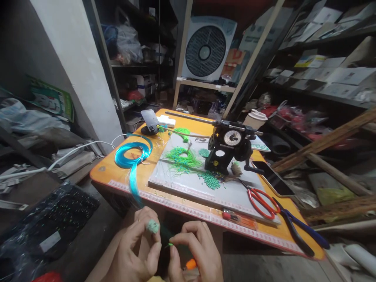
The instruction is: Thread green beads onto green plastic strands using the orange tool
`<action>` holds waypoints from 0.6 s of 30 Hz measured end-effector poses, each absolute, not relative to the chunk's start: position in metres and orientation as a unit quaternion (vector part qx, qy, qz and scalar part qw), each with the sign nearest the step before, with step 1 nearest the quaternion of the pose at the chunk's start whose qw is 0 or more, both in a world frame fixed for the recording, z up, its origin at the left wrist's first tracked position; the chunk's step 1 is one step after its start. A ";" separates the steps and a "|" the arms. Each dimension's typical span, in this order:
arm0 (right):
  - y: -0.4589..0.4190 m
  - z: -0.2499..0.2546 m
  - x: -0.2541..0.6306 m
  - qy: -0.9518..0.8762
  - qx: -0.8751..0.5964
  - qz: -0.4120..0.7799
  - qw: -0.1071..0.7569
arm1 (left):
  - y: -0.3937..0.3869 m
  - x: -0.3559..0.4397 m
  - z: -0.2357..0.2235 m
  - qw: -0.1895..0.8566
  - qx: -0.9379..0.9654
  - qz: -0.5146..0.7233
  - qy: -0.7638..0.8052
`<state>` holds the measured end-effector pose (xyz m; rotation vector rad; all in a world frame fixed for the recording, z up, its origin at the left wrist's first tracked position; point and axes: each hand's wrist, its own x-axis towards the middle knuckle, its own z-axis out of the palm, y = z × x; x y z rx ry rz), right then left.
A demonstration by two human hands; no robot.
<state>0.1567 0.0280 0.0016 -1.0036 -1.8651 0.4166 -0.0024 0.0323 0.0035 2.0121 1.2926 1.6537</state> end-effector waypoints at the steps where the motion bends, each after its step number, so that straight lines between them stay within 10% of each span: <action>1: 0.029 0.004 0.157 -0.770 -0.406 0.157 0.467 | 0.033 -0.004 0.004 0.128 0.694 0.554 0.441; 8: 0.047 0.043 0.161 -0.818 -0.378 0.137 0.410 | 0.041 -0.016 0.013 0.248 0.660 0.570 0.422; 18: 0.159 0.123 0.180 -0.623 -0.417 0.359 0.556 | 0.038 -0.002 -0.004 0.382 0.497 0.662 0.411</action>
